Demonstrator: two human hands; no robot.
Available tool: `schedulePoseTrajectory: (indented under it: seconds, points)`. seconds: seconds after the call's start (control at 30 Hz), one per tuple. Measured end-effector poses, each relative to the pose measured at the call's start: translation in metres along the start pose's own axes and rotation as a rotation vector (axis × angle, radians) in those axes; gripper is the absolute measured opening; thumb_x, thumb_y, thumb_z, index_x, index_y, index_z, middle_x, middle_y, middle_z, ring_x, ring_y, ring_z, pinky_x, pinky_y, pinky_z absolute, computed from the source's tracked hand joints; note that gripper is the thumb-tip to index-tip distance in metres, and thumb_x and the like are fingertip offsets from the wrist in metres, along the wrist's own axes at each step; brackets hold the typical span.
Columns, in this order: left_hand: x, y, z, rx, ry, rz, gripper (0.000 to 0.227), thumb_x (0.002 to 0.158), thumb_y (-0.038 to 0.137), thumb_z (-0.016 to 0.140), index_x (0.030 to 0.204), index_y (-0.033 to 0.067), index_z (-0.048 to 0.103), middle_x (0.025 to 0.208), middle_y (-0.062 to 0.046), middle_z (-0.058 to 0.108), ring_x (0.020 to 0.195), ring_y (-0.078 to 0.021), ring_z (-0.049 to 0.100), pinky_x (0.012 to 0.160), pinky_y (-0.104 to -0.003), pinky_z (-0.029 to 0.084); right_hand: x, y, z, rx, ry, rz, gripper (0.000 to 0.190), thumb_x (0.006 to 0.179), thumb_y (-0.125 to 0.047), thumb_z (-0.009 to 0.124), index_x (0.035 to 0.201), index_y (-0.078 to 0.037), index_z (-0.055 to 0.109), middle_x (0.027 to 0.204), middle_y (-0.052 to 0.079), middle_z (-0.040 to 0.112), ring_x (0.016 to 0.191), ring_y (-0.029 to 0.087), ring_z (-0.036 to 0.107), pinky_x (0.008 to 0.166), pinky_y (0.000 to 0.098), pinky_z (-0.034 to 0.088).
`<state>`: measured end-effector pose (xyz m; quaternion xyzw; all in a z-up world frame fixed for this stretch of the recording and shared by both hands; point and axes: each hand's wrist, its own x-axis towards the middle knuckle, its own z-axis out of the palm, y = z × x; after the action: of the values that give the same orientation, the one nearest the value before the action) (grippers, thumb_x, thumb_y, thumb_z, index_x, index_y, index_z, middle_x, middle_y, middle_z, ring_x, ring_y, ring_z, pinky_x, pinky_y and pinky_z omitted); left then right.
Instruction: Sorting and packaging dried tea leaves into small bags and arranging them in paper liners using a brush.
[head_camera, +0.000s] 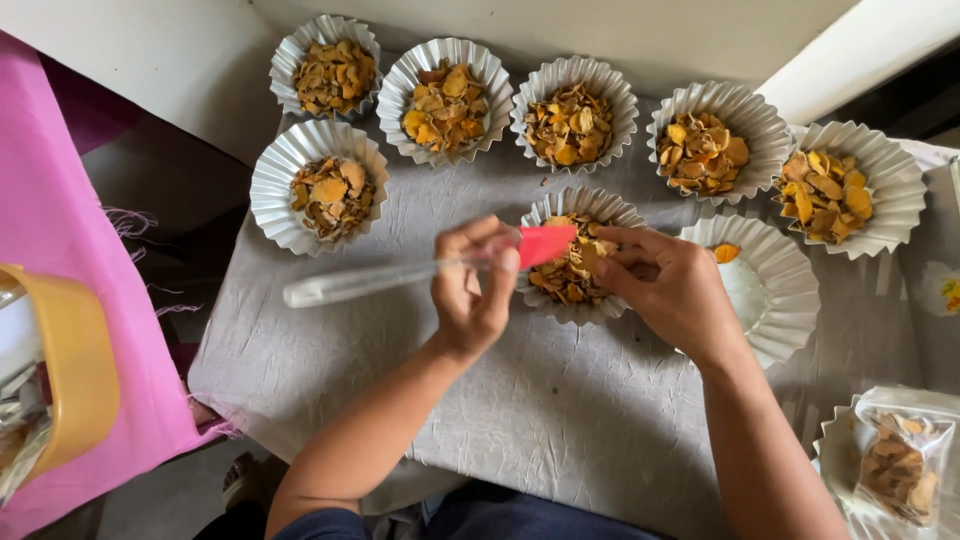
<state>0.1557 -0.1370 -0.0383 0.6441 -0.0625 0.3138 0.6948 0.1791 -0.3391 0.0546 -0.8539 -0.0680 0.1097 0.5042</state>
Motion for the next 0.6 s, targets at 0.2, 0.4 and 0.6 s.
schedulePoseTrajectory:
  seconds: [0.2,0.4,0.6]
  points:
    - [0.000,0.010,0.016,0.159,-0.155,0.111,0.020,0.096,0.013,0.068,0.110,-0.0013,0.066,0.090,-0.015,0.073,0.079,-0.0247,0.073,0.072,-0.034,0.059,-0.002,0.003,-0.007,0.298,-0.054,0.115,0.030,0.085,-0.009,0.082,0.113,0.001,0.076,0.088,0.014,0.080,0.083,0.014,0.075,0.077,0.0286,0.062]
    - [-0.020,-0.006,0.021,0.206,-0.181,0.261,0.016,0.092,0.012,0.071,0.105,0.0013,0.070,0.093,-0.012,0.075,0.083,-0.0278,0.075,0.073,-0.036,0.061,-0.013,-0.005,-0.015,0.002,-0.030,0.101,0.021,0.086,-0.016,0.079,0.106,-0.010,0.081,0.086,0.008,0.082,0.083,0.017,0.079,0.078,0.0331,0.063]
    - [0.023,0.036,-0.010,0.380,-0.182,0.287,0.023,0.102,0.018,0.060,0.117,0.0011,0.056,0.104,-0.014,0.068,0.082,-0.0230,0.070,0.071,-0.030,0.059,-0.038,-0.015,-0.092,-0.737,-0.006,0.345,0.029,0.094,-0.031,0.068,0.118,-0.019,0.079,0.096,0.007,0.082,0.089,0.023,0.076,0.084,0.0369,0.054]
